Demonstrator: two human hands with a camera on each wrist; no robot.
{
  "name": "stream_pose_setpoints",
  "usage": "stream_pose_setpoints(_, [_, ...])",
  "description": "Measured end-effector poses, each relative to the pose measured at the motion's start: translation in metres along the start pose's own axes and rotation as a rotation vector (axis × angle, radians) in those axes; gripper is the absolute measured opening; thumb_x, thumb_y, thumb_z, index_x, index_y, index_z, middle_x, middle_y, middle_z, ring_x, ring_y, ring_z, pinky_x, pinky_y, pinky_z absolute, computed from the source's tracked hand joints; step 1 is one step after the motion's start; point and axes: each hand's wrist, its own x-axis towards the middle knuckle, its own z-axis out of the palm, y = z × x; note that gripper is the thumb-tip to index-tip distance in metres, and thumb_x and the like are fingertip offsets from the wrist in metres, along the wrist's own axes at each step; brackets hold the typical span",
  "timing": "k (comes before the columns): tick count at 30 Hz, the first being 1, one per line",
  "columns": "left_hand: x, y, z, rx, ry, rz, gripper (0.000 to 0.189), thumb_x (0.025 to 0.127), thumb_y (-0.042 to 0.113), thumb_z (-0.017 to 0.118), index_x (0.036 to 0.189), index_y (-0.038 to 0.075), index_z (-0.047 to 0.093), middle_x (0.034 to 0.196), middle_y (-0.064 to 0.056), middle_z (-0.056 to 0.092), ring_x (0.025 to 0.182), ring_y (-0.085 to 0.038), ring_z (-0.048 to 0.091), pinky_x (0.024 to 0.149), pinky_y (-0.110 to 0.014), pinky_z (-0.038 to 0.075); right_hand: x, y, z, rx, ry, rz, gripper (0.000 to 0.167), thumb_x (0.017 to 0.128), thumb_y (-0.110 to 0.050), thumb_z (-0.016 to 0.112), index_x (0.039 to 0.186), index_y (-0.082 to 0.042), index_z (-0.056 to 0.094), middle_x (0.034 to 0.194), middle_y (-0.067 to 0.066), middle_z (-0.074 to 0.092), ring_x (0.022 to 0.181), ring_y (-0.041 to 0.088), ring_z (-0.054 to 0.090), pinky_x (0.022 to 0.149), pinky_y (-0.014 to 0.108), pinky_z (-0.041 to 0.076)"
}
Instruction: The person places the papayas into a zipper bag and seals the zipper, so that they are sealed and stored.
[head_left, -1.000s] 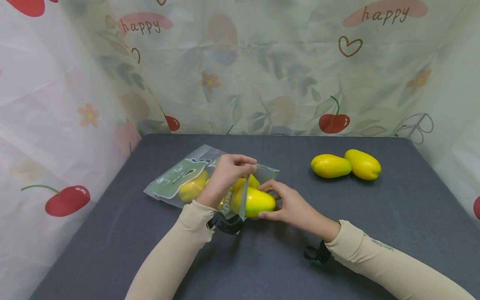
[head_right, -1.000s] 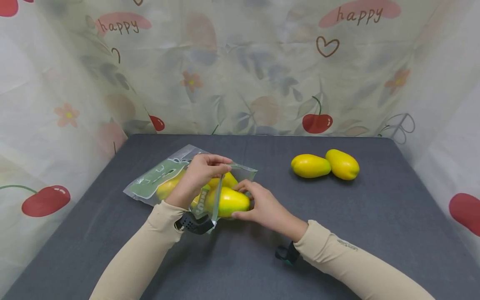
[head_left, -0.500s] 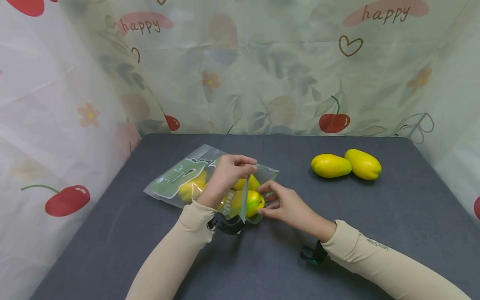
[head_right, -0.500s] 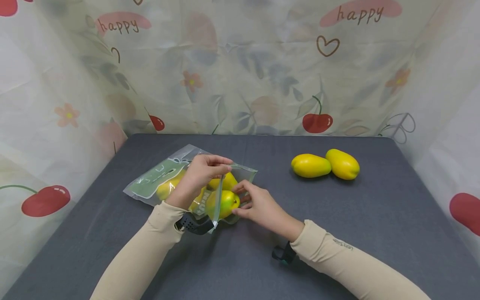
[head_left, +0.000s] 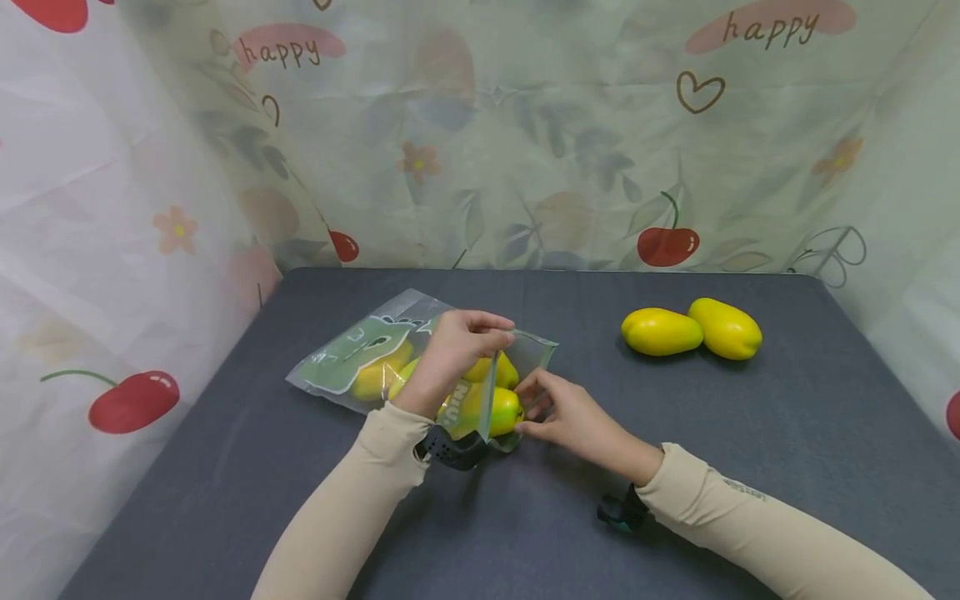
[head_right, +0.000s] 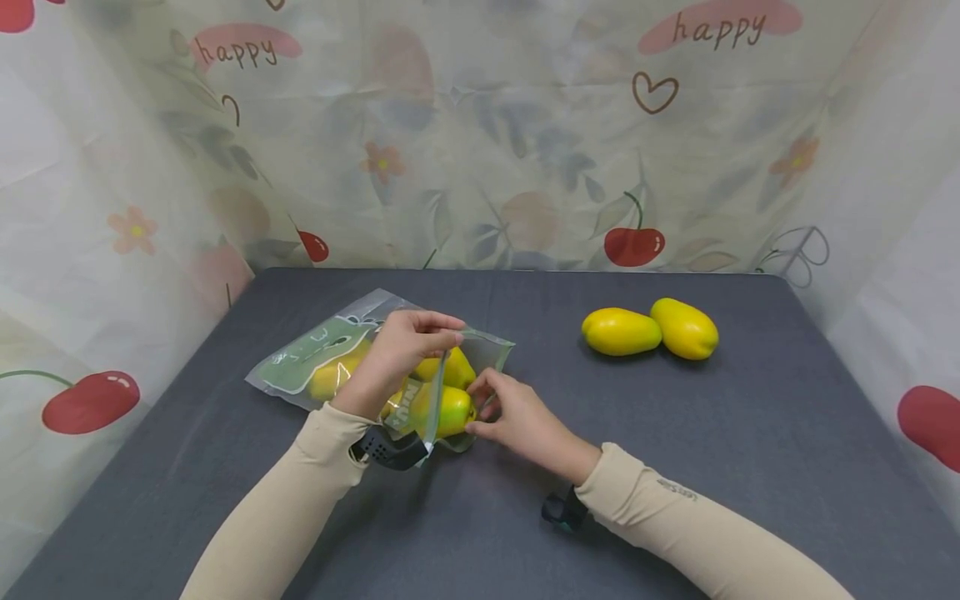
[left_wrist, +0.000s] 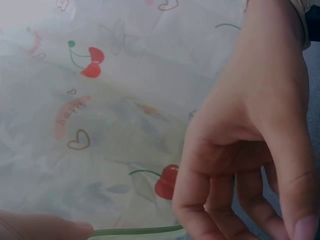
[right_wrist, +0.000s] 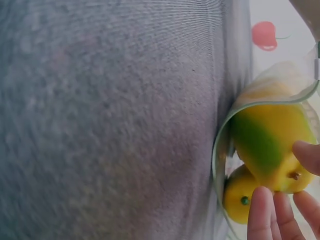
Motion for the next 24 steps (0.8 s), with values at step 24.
stream_pose_setpoints(24, [0.0015,-0.0005,0.0018,-0.005,-0.001,0.01,0.024,0.088,0.015,0.069,0.109,0.006,0.072,0.11,-0.006,0.07,0.099,-0.026,0.063,0.091,-0.043,0.051,0.0009,0.0049,0.0103,-0.04,-0.089,0.025,0.033,0.085,-0.009,0.073,0.115,-0.014,0.059,0.119,0.005,0.065,0.089,0.015,0.065,0.076,0.025,0.055])
